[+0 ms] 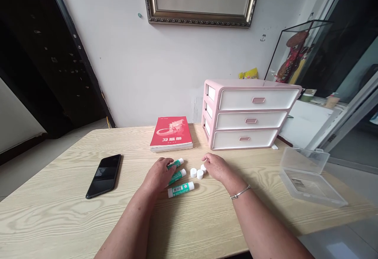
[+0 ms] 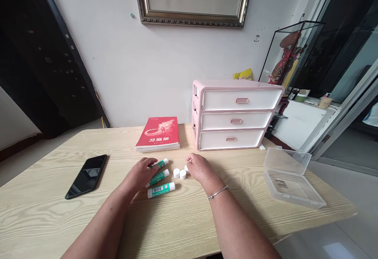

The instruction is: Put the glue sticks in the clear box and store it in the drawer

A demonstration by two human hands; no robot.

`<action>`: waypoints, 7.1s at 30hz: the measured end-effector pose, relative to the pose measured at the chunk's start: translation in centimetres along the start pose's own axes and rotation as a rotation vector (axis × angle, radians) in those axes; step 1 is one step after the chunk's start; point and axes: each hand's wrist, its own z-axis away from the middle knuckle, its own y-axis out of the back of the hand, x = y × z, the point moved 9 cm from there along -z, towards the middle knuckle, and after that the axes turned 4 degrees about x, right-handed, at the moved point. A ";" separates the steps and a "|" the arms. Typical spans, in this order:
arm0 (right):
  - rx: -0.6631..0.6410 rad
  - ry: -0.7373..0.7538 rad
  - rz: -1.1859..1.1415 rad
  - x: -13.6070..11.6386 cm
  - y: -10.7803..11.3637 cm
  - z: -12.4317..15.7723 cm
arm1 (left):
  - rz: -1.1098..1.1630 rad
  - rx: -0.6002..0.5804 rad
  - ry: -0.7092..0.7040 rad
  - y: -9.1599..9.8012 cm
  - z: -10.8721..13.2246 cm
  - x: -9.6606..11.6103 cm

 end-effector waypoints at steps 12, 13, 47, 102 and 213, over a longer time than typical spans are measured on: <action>0.085 0.036 -0.457 -3.1 0.9 0.3 | 0.363 0.150 0.066 4.0 0.4 0.1; 0.066 0.024 -0.512 -3.5 0.7 0.4 | 0.418 0.143 0.080 4.0 0.4 0.1; -1.277 0.773 -1.531 -25.3 12.6 14.8 | 1.402 -0.756 -0.756 17.0 12.8 17.1; -0.177 0.295 0.222 -3.0 -0.7 2.5 | -0.100 0.073 -0.071 0.3 -1.5 -0.3; -0.039 0.119 -0.664 -8.4 -2.0 3.8 | 0.096 -0.049 -0.137 1.9 3.7 5.8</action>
